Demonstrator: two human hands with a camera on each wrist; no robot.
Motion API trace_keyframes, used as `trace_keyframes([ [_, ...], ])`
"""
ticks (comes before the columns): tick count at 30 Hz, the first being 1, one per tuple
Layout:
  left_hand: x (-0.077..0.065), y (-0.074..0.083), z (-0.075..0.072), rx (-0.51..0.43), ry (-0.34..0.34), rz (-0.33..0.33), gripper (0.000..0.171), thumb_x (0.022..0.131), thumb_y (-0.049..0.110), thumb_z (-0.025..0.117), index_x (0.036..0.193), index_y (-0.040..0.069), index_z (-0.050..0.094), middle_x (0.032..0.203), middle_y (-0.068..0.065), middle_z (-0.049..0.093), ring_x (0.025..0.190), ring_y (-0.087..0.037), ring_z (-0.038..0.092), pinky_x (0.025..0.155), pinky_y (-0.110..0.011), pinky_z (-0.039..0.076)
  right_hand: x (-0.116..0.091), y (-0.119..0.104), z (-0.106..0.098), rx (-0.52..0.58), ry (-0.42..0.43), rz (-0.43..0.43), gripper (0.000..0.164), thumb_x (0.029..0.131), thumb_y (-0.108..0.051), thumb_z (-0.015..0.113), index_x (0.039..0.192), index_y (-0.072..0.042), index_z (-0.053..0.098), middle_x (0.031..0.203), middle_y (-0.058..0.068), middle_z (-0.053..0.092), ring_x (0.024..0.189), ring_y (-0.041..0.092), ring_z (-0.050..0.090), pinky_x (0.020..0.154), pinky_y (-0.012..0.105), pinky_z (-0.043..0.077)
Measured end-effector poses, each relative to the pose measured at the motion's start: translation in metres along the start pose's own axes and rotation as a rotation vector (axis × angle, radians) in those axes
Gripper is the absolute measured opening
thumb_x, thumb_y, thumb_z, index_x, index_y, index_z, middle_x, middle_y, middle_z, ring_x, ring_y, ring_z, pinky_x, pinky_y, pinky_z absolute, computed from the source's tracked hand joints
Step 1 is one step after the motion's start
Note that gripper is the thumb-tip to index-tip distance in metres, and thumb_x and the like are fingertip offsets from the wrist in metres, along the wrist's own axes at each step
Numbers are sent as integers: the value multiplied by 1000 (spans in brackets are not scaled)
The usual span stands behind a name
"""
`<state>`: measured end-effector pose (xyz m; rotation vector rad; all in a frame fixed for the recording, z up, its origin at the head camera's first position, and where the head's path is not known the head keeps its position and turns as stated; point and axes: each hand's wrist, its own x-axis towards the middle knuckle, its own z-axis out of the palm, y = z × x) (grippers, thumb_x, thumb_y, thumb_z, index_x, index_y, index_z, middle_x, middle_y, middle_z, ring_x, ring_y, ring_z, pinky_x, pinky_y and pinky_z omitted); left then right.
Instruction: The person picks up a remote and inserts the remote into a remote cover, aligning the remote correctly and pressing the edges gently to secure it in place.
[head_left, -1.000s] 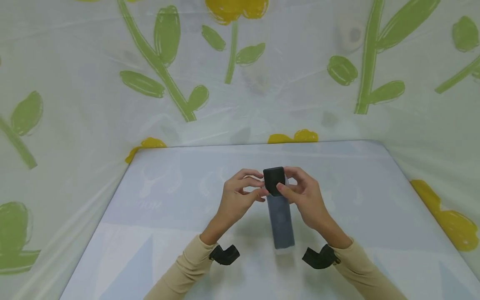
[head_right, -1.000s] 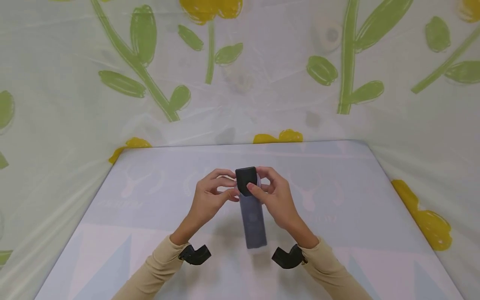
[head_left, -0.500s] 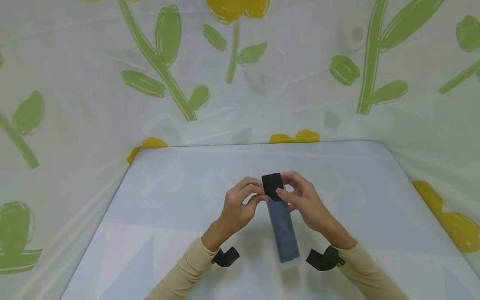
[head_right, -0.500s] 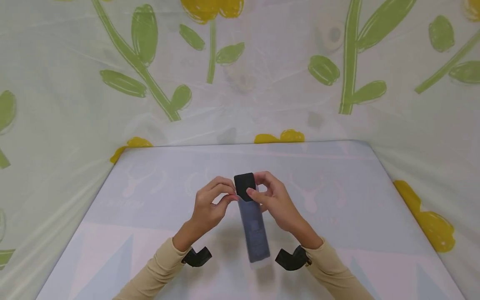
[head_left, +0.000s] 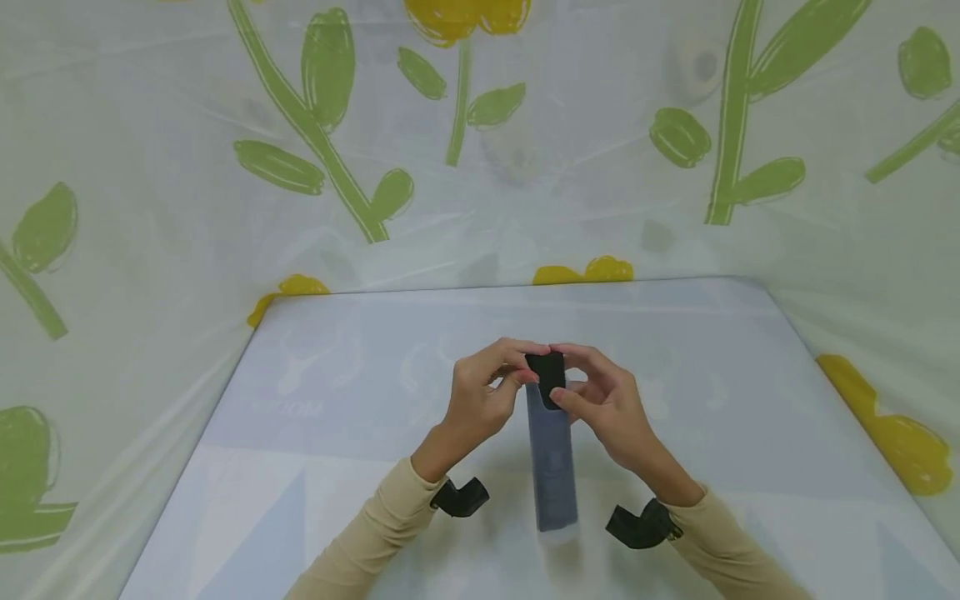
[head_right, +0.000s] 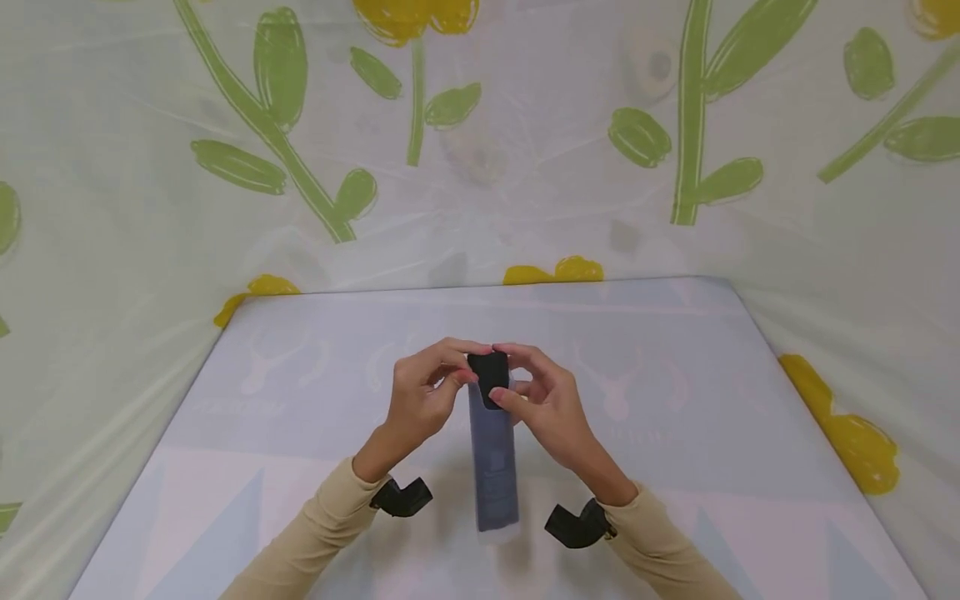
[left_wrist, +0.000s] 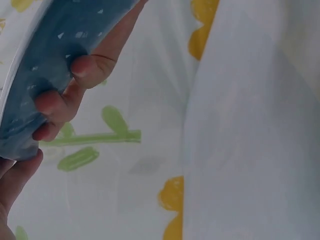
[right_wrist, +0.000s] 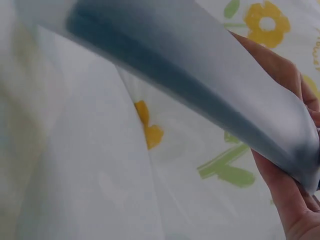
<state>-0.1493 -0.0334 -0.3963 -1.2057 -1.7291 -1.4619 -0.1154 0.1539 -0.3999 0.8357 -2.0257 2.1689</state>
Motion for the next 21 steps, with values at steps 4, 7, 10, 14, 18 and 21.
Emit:
trace_keyframes([
  [4, 3, -1, 0, -6, 0, -15, 16, 82, -10, 64, 78, 3, 55, 90, -15, 68, 73, -18, 67, 60, -22, 55, -1, 7, 4, 59, 21, -47, 41, 86, 8, 62, 125, 10, 47, 109, 8, 58, 71, 19, 68, 55, 30, 56],
  [7, 6, -1, -1, -12, -6, -64, 18, 81, -11, 66, 76, 2, 56, 87, -15, 69, 71, -19, 68, 59, -23, 55, -2, 10, 5, 75, 24, -47, 41, 86, 6, 62, 124, 11, 47, 108, 9, 58, 74, 21, 68, 57, 31, 56],
  [10, 8, 4, -5, -46, -16, -135, 18, 78, -14, 67, 75, 1, 58, 91, -20, 69, 78, -24, 68, 63, -27, 57, -2, 11, 1, 52, 16, 7, 44, 89, 3, 60, 131, 6, 46, 111, 9, 58, 89, 21, 68, 66, 32, 57],
  [14, 14, 17, -11, -128, -33, -223, 17, 76, -16, 66, 80, -2, 58, 105, -27, 64, 98, -33, 64, 75, -35, 56, -2, 9, -7, 65, -15, 50, 55, 90, 5, 57, 142, -4, 39, 124, 10, 54, 111, 22, 60, 82, 32, 54],
  [18, 14, 19, -10, -255, -62, -312, 9, 82, -7, 65, 83, -4, 56, 120, -28, 58, 107, -34, 60, 76, -39, 56, -4, 7, -13, 127, 19, -28, 61, 83, 11, 63, 140, 0, 42, 126, 11, 54, 108, 26, 62, 81, 35, 54],
  [21, 11, 14, -8, -343, -80, -371, 10, 84, -2, 65, 87, -4, 56, 127, -24, 54, 107, -31, 60, 73, -40, 57, -6, 6, -13, 118, 77, -121, 54, 77, 13, 69, 129, 6, 53, 120, 10, 59, 97, 25, 66, 75, 37, 56],
])
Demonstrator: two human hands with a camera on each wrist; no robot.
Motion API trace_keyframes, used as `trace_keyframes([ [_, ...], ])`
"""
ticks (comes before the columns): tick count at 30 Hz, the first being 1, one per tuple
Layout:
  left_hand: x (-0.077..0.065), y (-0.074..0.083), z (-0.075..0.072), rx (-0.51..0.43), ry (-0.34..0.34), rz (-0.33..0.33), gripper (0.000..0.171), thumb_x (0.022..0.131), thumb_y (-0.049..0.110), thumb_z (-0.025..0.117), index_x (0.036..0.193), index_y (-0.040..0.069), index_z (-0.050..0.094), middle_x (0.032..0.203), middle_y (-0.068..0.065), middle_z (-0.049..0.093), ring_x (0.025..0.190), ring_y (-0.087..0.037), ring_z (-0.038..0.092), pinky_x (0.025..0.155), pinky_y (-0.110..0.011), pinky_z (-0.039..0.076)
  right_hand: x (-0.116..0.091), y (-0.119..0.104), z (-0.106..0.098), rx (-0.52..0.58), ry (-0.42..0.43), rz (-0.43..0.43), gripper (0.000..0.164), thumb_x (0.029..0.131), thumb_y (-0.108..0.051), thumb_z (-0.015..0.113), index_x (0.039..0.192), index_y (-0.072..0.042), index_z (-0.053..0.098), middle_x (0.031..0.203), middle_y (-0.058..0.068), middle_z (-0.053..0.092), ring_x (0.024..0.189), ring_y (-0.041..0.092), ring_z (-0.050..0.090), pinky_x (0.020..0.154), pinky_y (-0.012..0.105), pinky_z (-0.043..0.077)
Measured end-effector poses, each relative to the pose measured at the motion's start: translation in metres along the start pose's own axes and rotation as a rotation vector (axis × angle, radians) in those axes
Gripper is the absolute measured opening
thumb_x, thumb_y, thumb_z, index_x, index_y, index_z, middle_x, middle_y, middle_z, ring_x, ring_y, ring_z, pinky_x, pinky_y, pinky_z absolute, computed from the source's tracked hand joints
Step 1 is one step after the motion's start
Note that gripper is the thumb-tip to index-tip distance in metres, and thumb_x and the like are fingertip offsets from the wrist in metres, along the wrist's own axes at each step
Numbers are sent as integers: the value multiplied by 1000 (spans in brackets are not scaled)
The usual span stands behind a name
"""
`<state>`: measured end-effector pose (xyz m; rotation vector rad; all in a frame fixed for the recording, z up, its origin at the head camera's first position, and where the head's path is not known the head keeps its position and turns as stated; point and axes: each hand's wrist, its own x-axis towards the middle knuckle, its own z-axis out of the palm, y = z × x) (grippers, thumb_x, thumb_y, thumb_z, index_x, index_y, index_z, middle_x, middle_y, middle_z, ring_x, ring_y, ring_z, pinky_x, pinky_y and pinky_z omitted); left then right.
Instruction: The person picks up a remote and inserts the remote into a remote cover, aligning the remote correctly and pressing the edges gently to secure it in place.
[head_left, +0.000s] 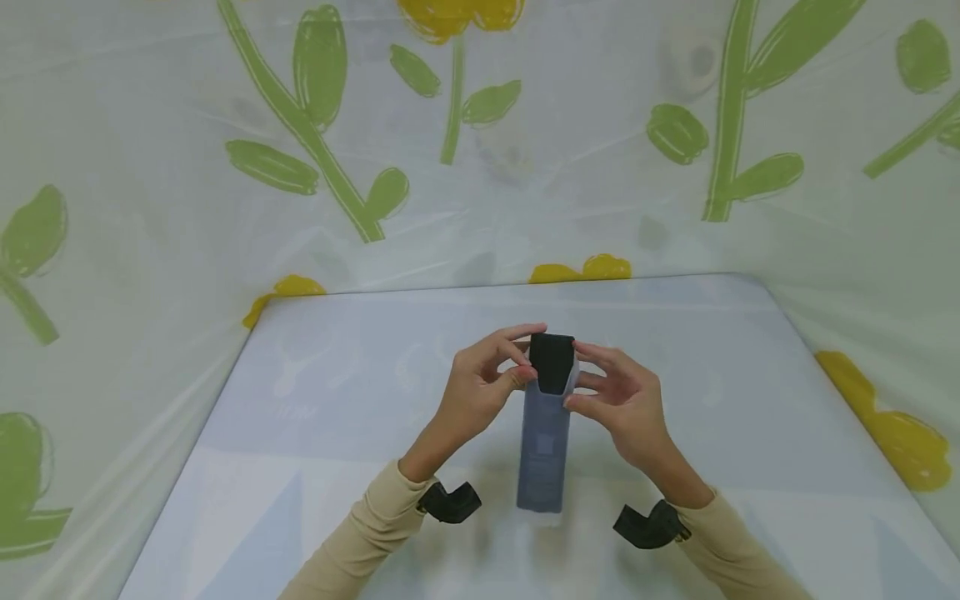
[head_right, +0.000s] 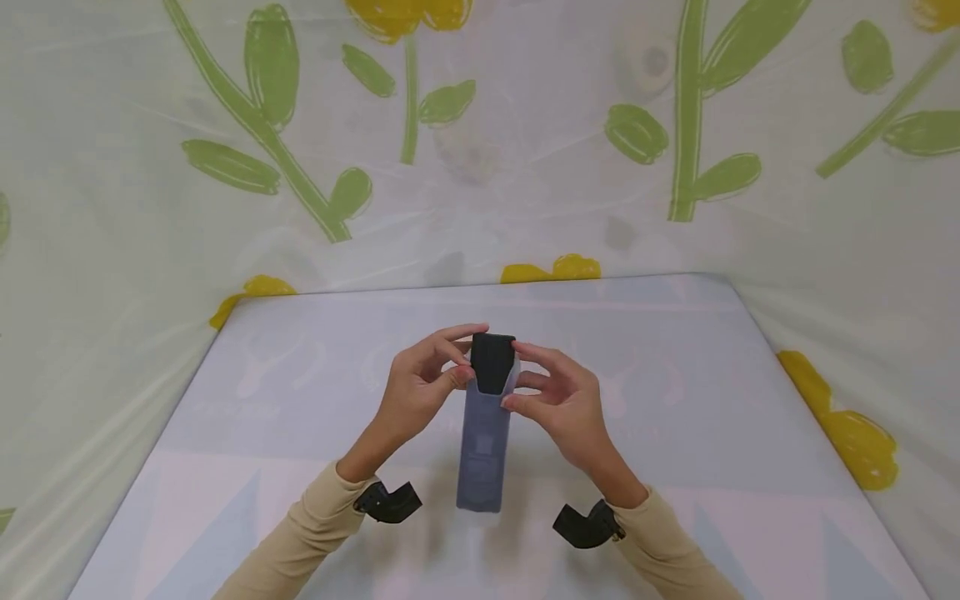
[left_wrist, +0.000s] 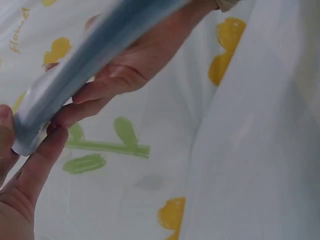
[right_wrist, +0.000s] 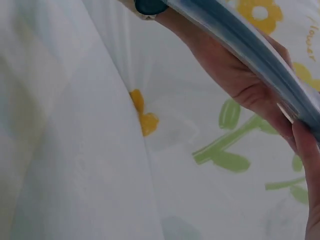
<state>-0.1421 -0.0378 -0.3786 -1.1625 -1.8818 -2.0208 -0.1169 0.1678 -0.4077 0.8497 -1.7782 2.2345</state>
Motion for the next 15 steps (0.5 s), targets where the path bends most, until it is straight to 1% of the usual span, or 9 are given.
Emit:
trace_keyframes([
  [2, -1, -4, 0, -38, -12, -29, 15, 84, -2, 67, 94, -4, 55, 130, -22, 52, 109, -30, 60, 72, -41, 57, 0, -1, 0, -47, 19, -68, 48, 74, 14, 72, 120, 9, 59, 116, 11, 61, 92, 23, 68, 72, 37, 57],
  [3, -2, -3, 1, -51, -14, -45, 18, 84, -3, 67, 96, -4, 55, 131, -20, 52, 110, -30, 59, 73, -41, 57, 0, -1, 0, -78, 22, -99, 44, 73, 15, 72, 115, 10, 61, 114, 12, 62, 88, 22, 68, 70, 37, 57],
  [6, -3, -2, 2, -63, 4, -93, 22, 82, -4, 69, 100, -4, 56, 127, -19, 55, 111, -29, 59, 70, -42, 57, 1, -2, -1, -165, 5, -161, 34, 69, 20, 72, 101, 10, 67, 108, 17, 61, 78, 20, 68, 63, 35, 57],
  [8, -4, -2, 3, -59, 32, -131, 19, 81, -5, 69, 97, -5, 58, 121, -19, 58, 106, -29, 62, 66, -41, 57, 2, -3, -2, -225, -35, -166, 31, 67, 23, 71, 94, 7, 68, 105, 18, 59, 75, 18, 66, 60, 35, 57],
  [10, -4, -1, 3, -60, 59, -176, 16, 80, -7, 70, 93, -4, 61, 116, -18, 62, 99, -28, 65, 62, -40, 58, 2, -4, -3, -306, -94, -141, 30, 68, 21, 72, 88, -1, 67, 104, 16, 55, 79, 17, 63, 63, 33, 57],
  [12, -5, -1, 3, -62, 69, -210, 14, 79, -7, 71, 90, -4, 63, 113, -17, 64, 95, -28, 66, 60, -37, 57, 2, -4, -5, -429, -153, -142, 28, 71, 13, 75, 85, -9, 65, 104, 12, 52, 86, 17, 57, 70, 26, 56],
  [13, -5, -2, 3, -65, 69, -225, 14, 79, -8, 71, 90, -4, 63, 113, -17, 64, 94, -27, 67, 59, -36, 57, 2, -4, -5, -490, -175, -165, 22, 75, 4, 75, 83, -11, 63, 104, 11, 50, 88, 17, 54, 73, 23, 53],
  [15, -5, -4, 3, -71, 62, -248, 13, 79, -7, 70, 90, -4, 64, 113, -16, 65, 94, -26, 67, 58, -34, 57, 3, -3, -4, -596, -198, -267, 14, 81, -11, 73, 81, -12, 59, 105, 14, 47, 96, 22, 48, 78, 22, 46],
])
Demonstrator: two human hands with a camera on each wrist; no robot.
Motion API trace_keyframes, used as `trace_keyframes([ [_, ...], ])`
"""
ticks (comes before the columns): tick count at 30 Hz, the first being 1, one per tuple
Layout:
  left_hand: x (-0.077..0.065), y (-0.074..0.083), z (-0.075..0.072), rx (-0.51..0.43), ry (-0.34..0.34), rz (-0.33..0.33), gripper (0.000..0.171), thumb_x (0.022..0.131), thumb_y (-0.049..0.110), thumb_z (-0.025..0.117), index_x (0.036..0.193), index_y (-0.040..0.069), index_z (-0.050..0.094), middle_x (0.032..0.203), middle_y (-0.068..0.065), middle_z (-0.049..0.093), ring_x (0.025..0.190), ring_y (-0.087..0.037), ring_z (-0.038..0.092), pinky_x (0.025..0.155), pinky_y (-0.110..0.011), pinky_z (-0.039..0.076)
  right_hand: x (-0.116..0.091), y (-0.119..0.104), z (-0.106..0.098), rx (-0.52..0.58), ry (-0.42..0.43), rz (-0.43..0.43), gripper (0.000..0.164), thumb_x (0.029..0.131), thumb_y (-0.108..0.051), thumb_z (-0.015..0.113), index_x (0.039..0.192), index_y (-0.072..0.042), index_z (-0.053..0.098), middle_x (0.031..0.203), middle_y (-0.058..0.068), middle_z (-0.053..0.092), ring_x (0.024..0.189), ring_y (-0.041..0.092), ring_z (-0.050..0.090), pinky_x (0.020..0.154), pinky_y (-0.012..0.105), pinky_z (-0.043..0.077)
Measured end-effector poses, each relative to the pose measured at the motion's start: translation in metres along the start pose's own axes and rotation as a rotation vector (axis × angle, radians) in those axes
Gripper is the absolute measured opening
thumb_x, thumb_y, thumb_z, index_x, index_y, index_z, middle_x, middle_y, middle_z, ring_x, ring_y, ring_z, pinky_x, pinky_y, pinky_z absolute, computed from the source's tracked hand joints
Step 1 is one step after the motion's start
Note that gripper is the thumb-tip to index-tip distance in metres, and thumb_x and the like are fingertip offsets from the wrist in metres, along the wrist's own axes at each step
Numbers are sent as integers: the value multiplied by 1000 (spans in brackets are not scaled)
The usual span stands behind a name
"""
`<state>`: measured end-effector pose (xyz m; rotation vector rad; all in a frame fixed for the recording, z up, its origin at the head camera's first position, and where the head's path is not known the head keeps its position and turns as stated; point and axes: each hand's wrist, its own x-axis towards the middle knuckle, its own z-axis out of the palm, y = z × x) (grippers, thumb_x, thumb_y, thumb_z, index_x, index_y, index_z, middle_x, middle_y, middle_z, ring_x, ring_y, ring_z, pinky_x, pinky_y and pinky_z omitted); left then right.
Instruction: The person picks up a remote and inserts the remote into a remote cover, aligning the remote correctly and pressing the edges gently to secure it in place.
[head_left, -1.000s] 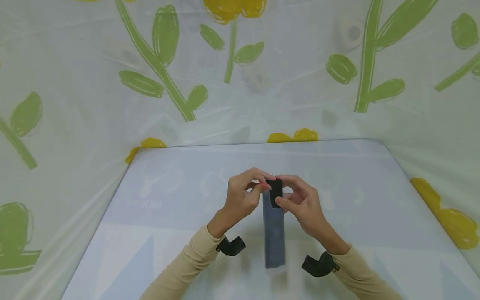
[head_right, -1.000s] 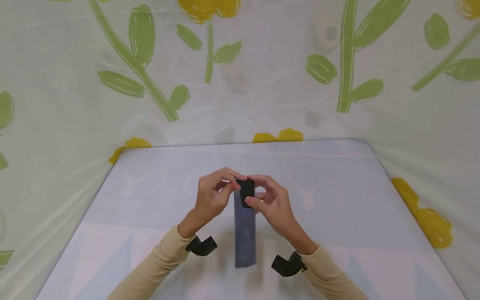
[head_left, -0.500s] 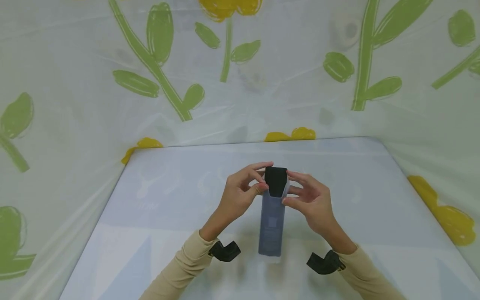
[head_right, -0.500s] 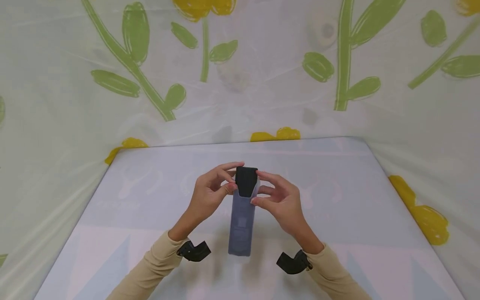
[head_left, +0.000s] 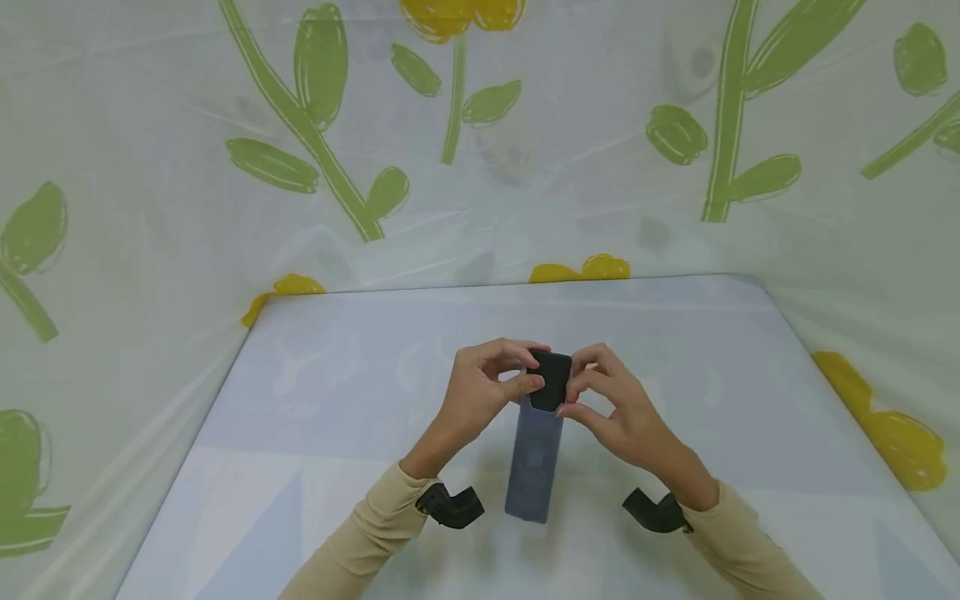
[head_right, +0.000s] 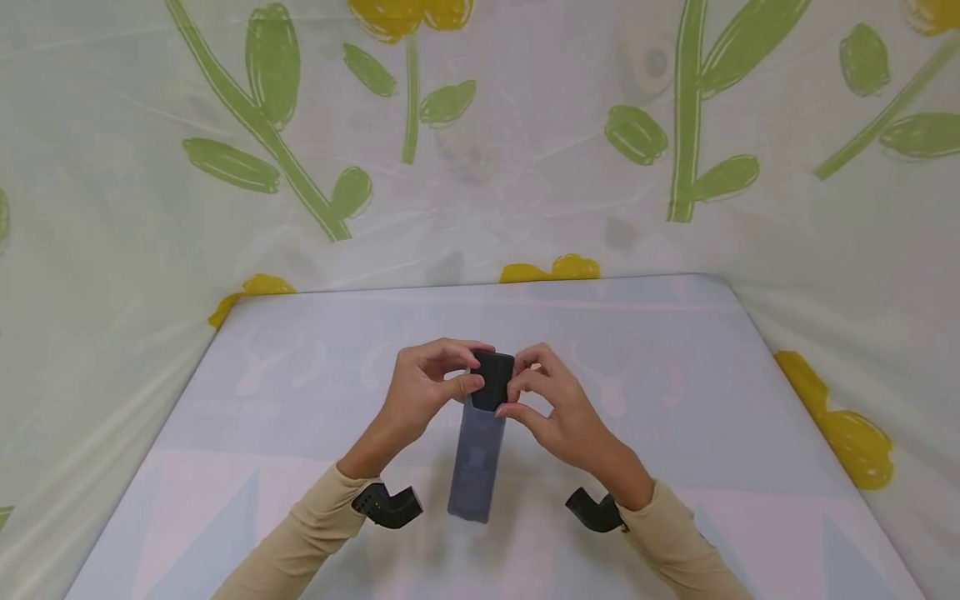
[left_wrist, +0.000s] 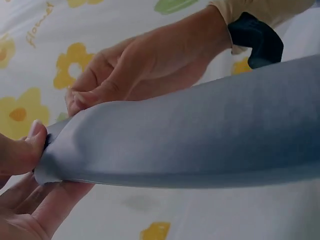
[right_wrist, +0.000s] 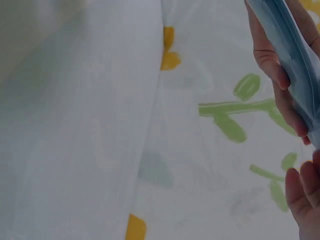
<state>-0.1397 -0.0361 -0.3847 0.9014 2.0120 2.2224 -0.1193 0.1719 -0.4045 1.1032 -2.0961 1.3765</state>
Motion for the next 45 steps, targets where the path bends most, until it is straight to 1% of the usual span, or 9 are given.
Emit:
trace_keyframes([
  [4, 3, -3, -1, -7, -40, -36, 15, 82, -5, 69, 96, -3, 64, 113, -15, 64, 93, -24, 67, 56, -33, 55, 4, -1, 2, -189, 74, -255, 27, 91, -31, 60, 79, -8, 56, 107, 23, 48, 101, 31, 44, 84, 27, 39],
  [7, 5, -2, -2, -32, -70, -35, 24, 82, -5, 68, 105, -3, 62, 112, -16, 64, 91, -26, 65, 56, -34, 55, 8, -5, 0, -237, 89, -331, 30, 93, -30, 57, 79, -3, 53, 113, 28, 51, 106, 35, 47, 91, 26, 41],
  [16, 4, 2, 0, -67, -173, -78, 61, 78, -7, 71, 134, 1, 50, 130, -11, 54, 108, -29, 57, 81, -38, 54, 14, -8, -10, -207, 83, -298, 32, 93, -27, 57, 80, 1, 51, 114, 27, 56, 102, 31, 58, 89, 19, 47],
  [24, 0, -3, -4, -157, -283, -95, 67, 78, -13, 69, 139, 0, 44, 135, -13, 50, 102, -25, 59, 72, -34, 55, 17, -5, -8, -274, 113, -345, 35, 94, -29, 56, 78, 2, 50, 102, 21, 58, 88, 27, 60, 72, 18, 49],
  [29, 1, -5, -3, -121, -236, -57, 62, 74, -16, 70, 132, -4, 51, 126, -16, 56, 98, -24, 58, 68, -33, 56, 18, -3, -6, -264, 119, -361, 35, 93, -29, 56, 77, 1, 49, 100, 22, 58, 80, 23, 59, 64, 21, 49],
  [34, 2, -4, -2, -45, -186, -46, 58, 72, -14, 74, 127, -5, 56, 117, -18, 61, 93, -25, 57, 63, -27, 53, 19, 0, -6, -253, 119, -370, 34, 93, -27, 58, 77, 1, 50, 99, 20, 59, 79, 22, 60, 68, 18, 50],
  [38, 4, -2, -5, -43, -164, -73, 58, 73, -14, 73, 128, -4, 55, 119, -17, 60, 96, -27, 57, 69, -29, 55, 19, 2, -8, -184, 79, -293, 29, 91, -25, 62, 80, 0, 53, 105, 19, 60, 90, 25, 61, 81, 19, 51],
  [42, 4, -2, -7, -30, -136, -88, 56, 75, -12, 72, 127, -2, 56, 122, -14, 59, 99, -28, 56, 75, -35, 56, 13, 1, -12, 31, -13, -51, 17, 84, -4, 69, 94, 0, 56, 118, 20, 57, 100, 22, 60, 81, 25, 53],
  [45, 4, -2, -7, -29, -122, -93, 54, 76, -10, 72, 127, 1, 58, 123, -10, 59, 101, -27, 57, 76, -38, 55, 7, -1, -15, 174, -35, 113, 36, 76, 15, 69, 108, 2, 57, 120, 18, 57, 102, 16, 61, 76, 29, 55],
])
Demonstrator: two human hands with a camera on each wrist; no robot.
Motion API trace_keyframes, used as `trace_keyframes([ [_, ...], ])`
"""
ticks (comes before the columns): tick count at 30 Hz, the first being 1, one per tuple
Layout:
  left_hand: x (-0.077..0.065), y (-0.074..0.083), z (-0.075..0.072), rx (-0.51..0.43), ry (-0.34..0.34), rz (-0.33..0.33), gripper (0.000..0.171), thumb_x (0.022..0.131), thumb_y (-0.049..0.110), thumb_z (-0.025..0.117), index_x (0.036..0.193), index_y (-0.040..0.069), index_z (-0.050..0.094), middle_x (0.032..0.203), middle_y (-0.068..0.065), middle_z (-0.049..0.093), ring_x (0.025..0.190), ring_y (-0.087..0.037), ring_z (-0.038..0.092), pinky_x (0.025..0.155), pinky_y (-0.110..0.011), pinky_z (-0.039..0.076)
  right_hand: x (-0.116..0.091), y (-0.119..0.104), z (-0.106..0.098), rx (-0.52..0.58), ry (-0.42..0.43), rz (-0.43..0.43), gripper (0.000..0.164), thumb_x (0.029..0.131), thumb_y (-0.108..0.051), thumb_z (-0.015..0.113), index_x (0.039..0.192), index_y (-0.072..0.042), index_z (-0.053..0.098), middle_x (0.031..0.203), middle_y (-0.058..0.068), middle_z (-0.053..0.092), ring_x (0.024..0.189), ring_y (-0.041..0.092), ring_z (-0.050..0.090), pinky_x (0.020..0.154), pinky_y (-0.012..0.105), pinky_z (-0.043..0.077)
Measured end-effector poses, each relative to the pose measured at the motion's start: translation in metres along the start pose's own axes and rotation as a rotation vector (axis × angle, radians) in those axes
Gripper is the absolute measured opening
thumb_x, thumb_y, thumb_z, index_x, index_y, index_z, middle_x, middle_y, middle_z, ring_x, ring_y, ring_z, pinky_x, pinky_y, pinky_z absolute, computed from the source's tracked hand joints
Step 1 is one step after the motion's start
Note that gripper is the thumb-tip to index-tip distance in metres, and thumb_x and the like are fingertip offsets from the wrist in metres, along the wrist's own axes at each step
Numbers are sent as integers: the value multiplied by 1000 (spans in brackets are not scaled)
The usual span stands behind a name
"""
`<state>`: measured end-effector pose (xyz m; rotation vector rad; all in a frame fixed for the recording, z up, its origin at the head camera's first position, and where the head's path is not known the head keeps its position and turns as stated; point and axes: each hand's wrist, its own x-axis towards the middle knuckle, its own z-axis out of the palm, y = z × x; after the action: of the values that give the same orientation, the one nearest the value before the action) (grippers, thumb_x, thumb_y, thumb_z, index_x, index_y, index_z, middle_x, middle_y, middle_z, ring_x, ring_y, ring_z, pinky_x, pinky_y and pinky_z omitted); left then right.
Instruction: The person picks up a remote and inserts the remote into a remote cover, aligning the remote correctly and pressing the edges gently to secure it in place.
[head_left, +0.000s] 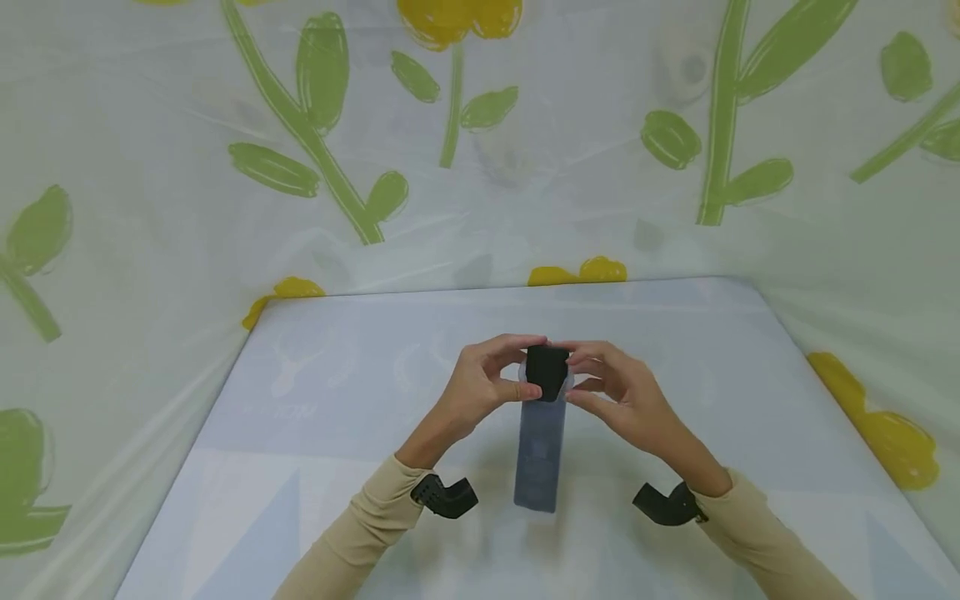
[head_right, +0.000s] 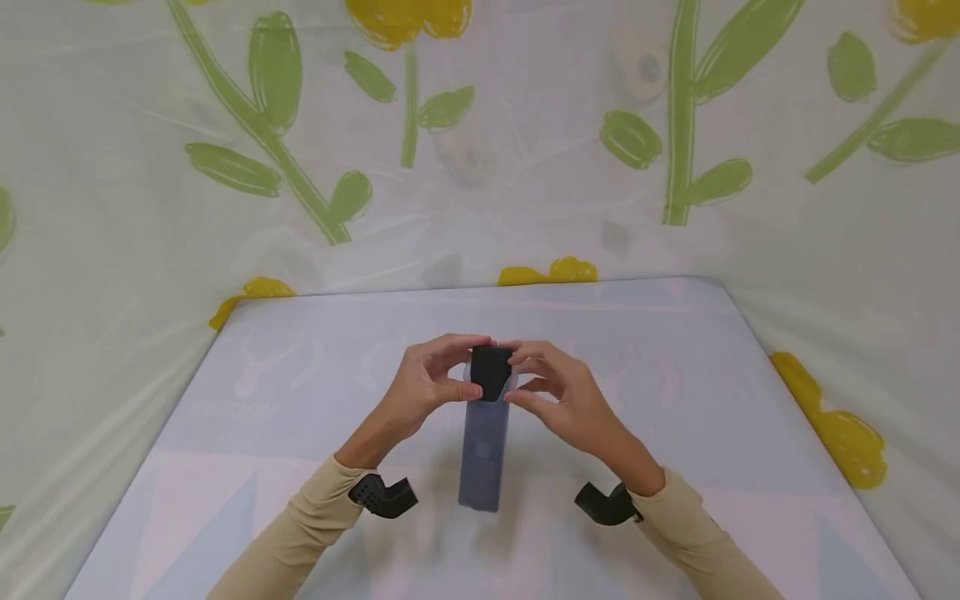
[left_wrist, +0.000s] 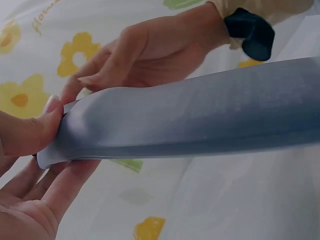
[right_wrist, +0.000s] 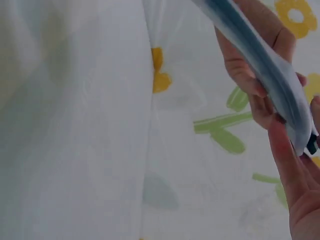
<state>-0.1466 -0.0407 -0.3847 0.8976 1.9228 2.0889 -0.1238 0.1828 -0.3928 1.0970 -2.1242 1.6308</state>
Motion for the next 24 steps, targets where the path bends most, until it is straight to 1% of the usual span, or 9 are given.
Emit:
trace_keyframes([
  [1, 0, 0, 0, -6, 3, 0, 53, 76, -10, 72, 126, 1, 58, 122, -10, 60, 101, -27, 57, 77, -39, 55, -2, 0, 0, 26, 5, 27, 40, 74, 18, 69, 109, 3, 57, 119, 17, 58, 101, 15, 62, 75, 30, 56],
  [3, 0, 0, 0, -31, 4, -6, 52, 76, -11, 71, 125, 2, 59, 122, -9, 60, 101, -27, 57, 77, -41, 55, -2, -2, -1, 61, 27, 13, 44, 69, 23, 70, 108, 5, 60, 112, 17, 61, 96, 16, 64, 74, 31, 56],
  [7, 1, 0, 1, -80, -12, -20, 50, 77, -10, 70, 124, 1, 59, 121, -11, 60, 99, -30, 58, 77, -43, 55, 5, -10, -1, 85, 45, -94, 42, 59, 29, 71, 92, 5, 64, 94, 17, 64, 83, 17, 62, 71, 26, 55],
  [10, 1, -1, 2, -101, -22, -37, 48, 77, -10, 69, 124, 0, 59, 121, -11, 59, 99, -31, 58, 77, -41, 56, 9, -18, -2, 42, 12, -143, 40, 56, 29, 72, 85, 3, 62, 85, 13, 62, 74, 15, 56, 64, 21, 51],
  [12, 0, -2, 2, -116, -27, -50, 48, 77, -11, 69, 123, -1, 59, 121, -12, 59, 99, -32, 59, 76, -40, 56, 9, -19, -4, -21, -11, -147, 39, 58, 22, 76, 85, -1, 61, 80, 7, 60, 70, 13, 52, 58, 20, 46],
  [14, 0, -2, 2, -118, -22, -59, 48, 76, -11, 69, 122, -1, 60, 119, -12, 60, 98, -31, 59, 76, -39, 56, 6, -15, -7, -92, -24, -119, 37, 61, 14, 80, 87, -6, 63, 78, 1, 59, 68, 11, 50, 56, 21, 43],
  [17, -1, 0, -6, -116, 10, -36, 48, 75, -12, 69, 122, -4, 59, 116, -12, 61, 98, -29, 60, 75, -39, 56, 0, -9, -16, -138, -30, -16, 35, 66, 5, 81, 95, -9, 67, 76, -4, 59, 68, 9, 52, 58, 19, 47],
  [21, -1, 6, -22, -100, 65, -3, 48, 74, -13, 68, 120, -6, 58, 113, -12, 62, 98, -29, 60, 73, -39, 56, -2, -10, -21, -57, -50, 109, 39, 75, 7, 74, 111, -6, 67, 89, 2, 64, 81, 14, 60, 70, 25, 55],
  [24, 0, 6, -23, -66, 59, -20, 48, 74, -11, 70, 120, -4, 59, 113, -11, 62, 96, -29, 59, 72, -39, 56, 2, -10, -14, 12, -50, 149, 41, 79, 8, 70, 117, -4, 63, 104, 9, 64, 92, 20, 63, 75, 31, 56],
])
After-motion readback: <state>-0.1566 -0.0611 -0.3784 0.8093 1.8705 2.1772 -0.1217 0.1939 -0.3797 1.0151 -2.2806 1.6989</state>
